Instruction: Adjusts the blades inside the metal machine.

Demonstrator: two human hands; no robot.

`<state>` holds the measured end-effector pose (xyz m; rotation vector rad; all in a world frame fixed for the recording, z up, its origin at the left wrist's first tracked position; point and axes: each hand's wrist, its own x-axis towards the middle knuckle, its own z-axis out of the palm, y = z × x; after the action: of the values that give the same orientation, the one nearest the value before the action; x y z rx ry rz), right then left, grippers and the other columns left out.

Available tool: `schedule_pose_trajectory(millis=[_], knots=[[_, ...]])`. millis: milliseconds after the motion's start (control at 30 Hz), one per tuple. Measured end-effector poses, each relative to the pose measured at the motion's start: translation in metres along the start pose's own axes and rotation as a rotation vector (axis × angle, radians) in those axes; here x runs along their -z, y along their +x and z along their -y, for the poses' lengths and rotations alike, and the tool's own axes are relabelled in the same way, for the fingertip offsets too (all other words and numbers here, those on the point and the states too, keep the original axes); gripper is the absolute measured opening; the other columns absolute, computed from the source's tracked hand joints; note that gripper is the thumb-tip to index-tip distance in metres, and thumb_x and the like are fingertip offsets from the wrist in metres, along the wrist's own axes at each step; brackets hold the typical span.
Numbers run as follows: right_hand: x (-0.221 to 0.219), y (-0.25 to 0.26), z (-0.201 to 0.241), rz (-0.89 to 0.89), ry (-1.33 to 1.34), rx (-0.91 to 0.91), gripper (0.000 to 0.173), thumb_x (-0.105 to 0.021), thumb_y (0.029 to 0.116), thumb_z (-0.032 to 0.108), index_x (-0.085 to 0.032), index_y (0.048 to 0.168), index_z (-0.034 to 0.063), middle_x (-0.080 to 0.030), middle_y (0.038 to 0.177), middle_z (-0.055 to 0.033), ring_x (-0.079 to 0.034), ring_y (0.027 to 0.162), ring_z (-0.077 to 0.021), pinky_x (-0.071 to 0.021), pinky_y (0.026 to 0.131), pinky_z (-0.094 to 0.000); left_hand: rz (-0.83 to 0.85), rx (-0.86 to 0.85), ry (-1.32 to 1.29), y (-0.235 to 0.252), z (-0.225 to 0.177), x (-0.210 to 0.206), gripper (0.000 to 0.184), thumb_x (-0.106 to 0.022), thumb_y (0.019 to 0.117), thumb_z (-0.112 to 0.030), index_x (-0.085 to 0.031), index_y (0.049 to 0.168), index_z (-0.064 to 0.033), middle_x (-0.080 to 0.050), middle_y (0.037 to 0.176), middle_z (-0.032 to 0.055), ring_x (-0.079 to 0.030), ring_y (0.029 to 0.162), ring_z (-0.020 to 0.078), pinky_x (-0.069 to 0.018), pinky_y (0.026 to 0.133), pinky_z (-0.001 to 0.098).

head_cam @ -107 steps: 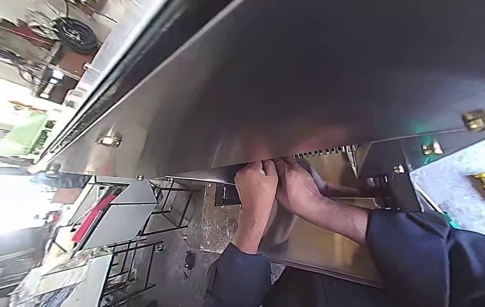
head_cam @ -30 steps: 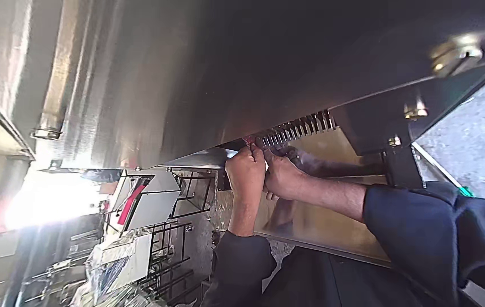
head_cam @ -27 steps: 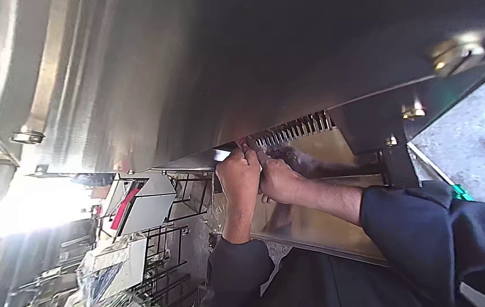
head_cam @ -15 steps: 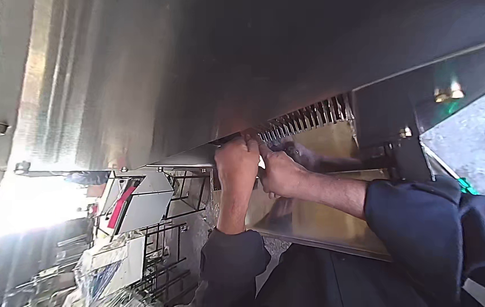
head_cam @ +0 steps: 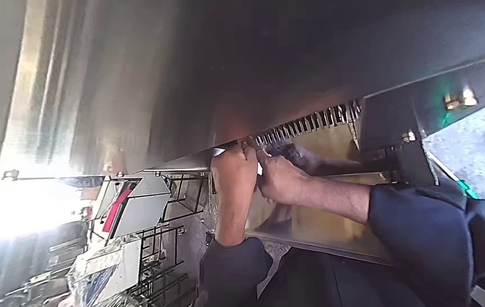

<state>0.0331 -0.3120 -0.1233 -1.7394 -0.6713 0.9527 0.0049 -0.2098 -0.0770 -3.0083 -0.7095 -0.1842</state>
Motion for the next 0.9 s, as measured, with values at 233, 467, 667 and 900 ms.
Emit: schedule_pose_trajectory(millis=[233, 467, 667, 900], knots=[[-0.009, -0.006, -0.009, 0.033, -0.092, -0.033, 0.068, -0.054, 0.1057, 0.034, -0.021, 0.162, 0.0153, -0.065, 0.09, -0.0105, -0.068, 0.066, -0.0199, -0.059, 0.066, -0.0393, 0.118, 0.002, -0.007, -0.006, 0.005, 0.0, 0.041, -0.056, 0.1028, -0.025, -0.061, 0.068, -0.0038, -0.061, 0.067, 0.0136, -0.064, 0.071, 0.0312, -0.0496, 0.067, 0.0538], [-0.019, -0.005, -0.01, 0.034, -0.241, -0.001, 0.08, -0.058, 0.1026, 0.035, -0.015, 0.165, 0.0105, -0.067, 0.114, -0.0186, -0.069, 0.102, -0.0334, -0.0548, 0.091, -0.052, 0.085, -0.052, -0.057, -0.024, 0.025, -0.012, 0.039, -0.056, 0.103, -0.023, -0.063, 0.071, -0.0016, -0.061, 0.066, 0.0128, -0.064, 0.069, 0.0293, -0.0498, 0.067, 0.0504], [-0.01, 0.006, -0.013, -0.068, -0.203, -0.033, 0.087, -0.063, 0.1002, 0.035, -0.01, 0.166, 0.0168, -0.068, 0.101, -0.0155, -0.07, 0.089, -0.031, -0.0575, 0.08, -0.0503, 0.018, -0.065, -0.102, -0.004, 0.016, -0.024, 0.043, -0.054, 0.1045, -0.025, -0.056, 0.067, -0.0047, -0.055, 0.061, 0.0096, -0.059, 0.061, 0.026, -0.0466, 0.058, 0.047], [-0.008, 0.007, -0.006, -0.056, -0.146, -0.029, 0.061, -0.063, 0.1, 0.032, -0.038, 0.152, 0.0117, -0.067, 0.095, -0.0123, -0.07, 0.081, -0.0252, -0.0578, 0.075, -0.046, -0.078, -0.02, -0.033, 0.001, 0.006, -0.019, 0.043, -0.054, 0.1042, -0.025, -0.058, 0.069, -0.0016, -0.062, 0.067, 0.0162, -0.066, 0.068, 0.0343, -0.0494, 0.062, 0.0537]])
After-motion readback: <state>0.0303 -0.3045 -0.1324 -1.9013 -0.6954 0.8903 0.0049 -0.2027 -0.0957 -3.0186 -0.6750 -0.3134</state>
